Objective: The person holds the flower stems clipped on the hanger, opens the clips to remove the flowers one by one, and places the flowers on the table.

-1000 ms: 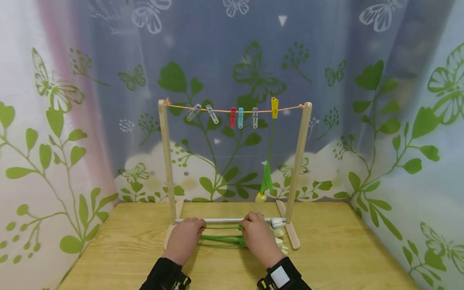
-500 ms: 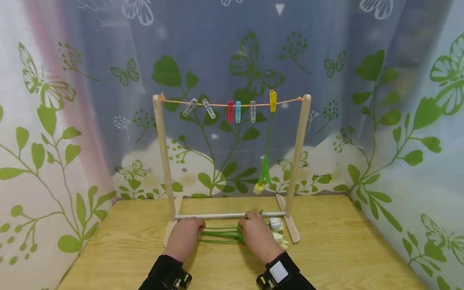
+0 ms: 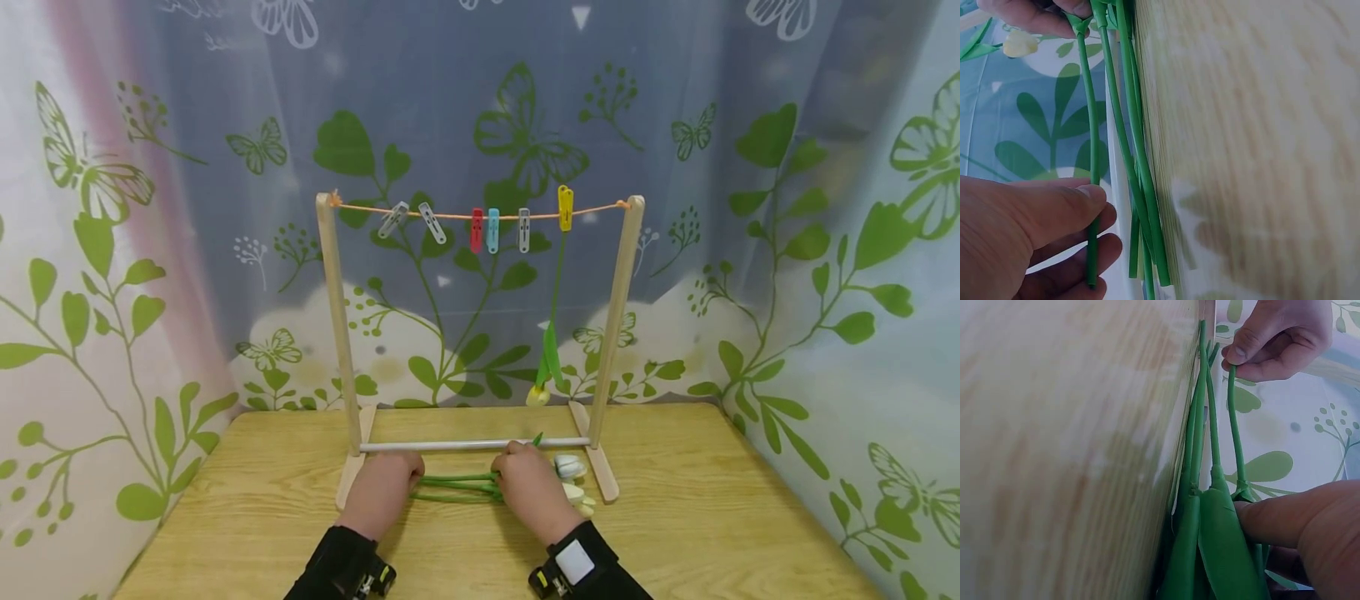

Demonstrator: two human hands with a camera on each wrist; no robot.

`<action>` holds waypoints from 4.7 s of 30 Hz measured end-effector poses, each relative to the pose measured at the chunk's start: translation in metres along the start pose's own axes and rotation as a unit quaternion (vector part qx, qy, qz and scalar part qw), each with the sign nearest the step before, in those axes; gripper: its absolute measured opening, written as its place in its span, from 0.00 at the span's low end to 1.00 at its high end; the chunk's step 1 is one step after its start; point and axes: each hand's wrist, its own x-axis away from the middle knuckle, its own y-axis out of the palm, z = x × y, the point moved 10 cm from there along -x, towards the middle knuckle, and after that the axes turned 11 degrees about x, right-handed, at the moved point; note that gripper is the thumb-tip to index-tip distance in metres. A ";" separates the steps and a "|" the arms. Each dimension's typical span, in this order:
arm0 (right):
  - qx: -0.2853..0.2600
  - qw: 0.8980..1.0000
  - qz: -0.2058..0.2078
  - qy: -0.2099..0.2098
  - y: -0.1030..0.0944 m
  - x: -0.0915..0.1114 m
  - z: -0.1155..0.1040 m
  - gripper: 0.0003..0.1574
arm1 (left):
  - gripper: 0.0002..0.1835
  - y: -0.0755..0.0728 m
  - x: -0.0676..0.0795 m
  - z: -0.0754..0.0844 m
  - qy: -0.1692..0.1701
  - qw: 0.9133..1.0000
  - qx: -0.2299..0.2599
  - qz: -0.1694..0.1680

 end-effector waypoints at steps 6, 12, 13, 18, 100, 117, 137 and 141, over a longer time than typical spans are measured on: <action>-0.019 1.000 -0.024 -0.007 0.005 0.001 -0.001 0.05 | 0.17 0.007 0.003 0.001 0.006 1.000 -0.014 -0.020; -0.025 0.999 -0.043 -0.006 0.008 0.000 -0.001 0.06 | 0.16 0.010 0.002 -0.001 0.008 0.999 -0.009 -0.030; -0.026 0.999 -0.046 -0.005 0.008 0.000 0.000 0.06 | 0.16 0.010 0.002 -0.001 0.009 0.999 -0.008 -0.033; -0.029 0.998 -0.062 -0.002 0.009 0.000 0.000 0.06 | 0.16 0.010 0.003 0.002 0.012 0.999 0.000 -0.044; -0.047 0.997 -0.048 0.023 -0.008 -0.003 -0.004 0.08 | 0.03 -0.014 -0.032 0.016 -0.037 0.991 0.121 -0.047; -0.043 0.998 -0.039 0.012 -0.018 -0.007 -0.001 0.06 | 0.14 -0.051 -0.101 0.058 -0.041 0.971 0.228 -0.066; -0.067 0.996 -0.057 0.012 -0.010 -0.003 -0.001 0.07 | 0.26 -0.087 -0.173 0.133 0.013 0.901 0.434 0.010; -0.071 0.996 -0.053 0.008 -0.011 -0.002 -0.002 0.06 | 0.26 -0.091 -0.186 0.154 -0.008 0.878 0.478 0.009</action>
